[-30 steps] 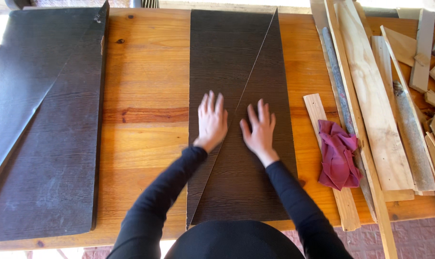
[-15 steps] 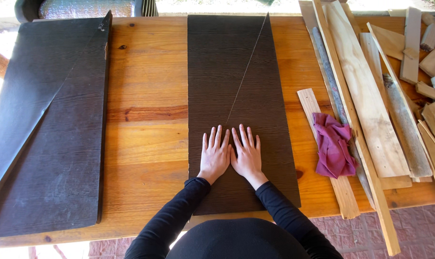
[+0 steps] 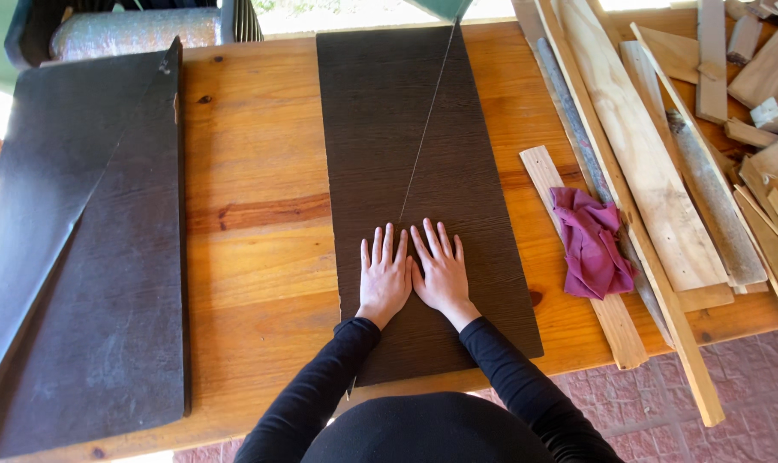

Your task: The person wipes several dark-stained wooden planks with a purple cloth on a wooden workbench. They handle the planks one at a time, wiping each surface and then stacking them together on the table.

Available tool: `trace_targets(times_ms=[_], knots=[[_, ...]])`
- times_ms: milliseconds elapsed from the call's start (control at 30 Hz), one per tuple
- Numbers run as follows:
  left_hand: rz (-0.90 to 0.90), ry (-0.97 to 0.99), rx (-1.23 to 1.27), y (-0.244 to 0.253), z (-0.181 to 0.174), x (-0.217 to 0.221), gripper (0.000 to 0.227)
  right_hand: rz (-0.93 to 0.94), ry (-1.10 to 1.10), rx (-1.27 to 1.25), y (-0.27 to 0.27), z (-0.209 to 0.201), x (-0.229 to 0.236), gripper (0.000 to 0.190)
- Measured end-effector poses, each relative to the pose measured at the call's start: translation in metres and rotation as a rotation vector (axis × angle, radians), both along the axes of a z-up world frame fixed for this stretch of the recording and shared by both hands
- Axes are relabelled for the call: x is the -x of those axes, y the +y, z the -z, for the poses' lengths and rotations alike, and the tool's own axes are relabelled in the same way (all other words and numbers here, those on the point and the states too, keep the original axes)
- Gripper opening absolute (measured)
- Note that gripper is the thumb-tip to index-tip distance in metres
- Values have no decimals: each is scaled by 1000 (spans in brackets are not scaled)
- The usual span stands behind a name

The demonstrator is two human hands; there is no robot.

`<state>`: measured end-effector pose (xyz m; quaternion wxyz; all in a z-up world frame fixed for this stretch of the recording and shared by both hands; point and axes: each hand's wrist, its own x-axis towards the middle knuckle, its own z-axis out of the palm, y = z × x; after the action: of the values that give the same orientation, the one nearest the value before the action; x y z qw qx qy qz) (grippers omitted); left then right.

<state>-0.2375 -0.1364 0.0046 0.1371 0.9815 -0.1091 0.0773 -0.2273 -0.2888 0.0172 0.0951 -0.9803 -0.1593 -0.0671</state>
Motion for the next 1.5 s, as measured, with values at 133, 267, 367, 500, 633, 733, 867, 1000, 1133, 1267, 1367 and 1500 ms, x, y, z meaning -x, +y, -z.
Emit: trace_targets(times_ms=[133, 267, 367, 500, 633, 733, 867, 1000, 1133, 1267, 1367, 1500], knots=[[14, -7, -3, 2, -5, 1, 58, 16, 13, -14, 1, -4, 1, 76], [0, -11, -27, 2, -5, 0, 58, -24, -19, -101, -9, 6, -5, 77], [-24, -20, -28, -4, -7, -2, 58, -40, -94, -238, -45, -1, -19, 76], [-25, -80, 24, -40, -15, 0, 57, 4, -364, -338, -132, -27, -38, 72], [48, -129, 168, -114, -20, -3, 54, 135, -469, -167, -233, -31, -49, 71], [90, -198, 259, -168, -11, -13, 50, 272, -455, 23, -289, -19, -56, 73], [35, -232, 195, -206, -1, -28, 48, 269, -364, 62, -325, -14, -51, 79], [-48, -198, 81, -218, 5, -37, 47, 264, -262, 24, -340, 8, -53, 72], [-71, -162, 46, -220, 10, -34, 53, 267, -320, 62, -333, 17, -51, 60], [-63, -169, 17, -217, 6, -34, 54, 325, -341, 90, -320, 19, -43, 55], [-59, -176, 21, -218, 4, -36, 53, 344, -292, 81, -316, 11, -39, 54], [-70, -193, 20, -220, 6, -36, 53, 339, -293, 76, -319, 21, -43, 48]])
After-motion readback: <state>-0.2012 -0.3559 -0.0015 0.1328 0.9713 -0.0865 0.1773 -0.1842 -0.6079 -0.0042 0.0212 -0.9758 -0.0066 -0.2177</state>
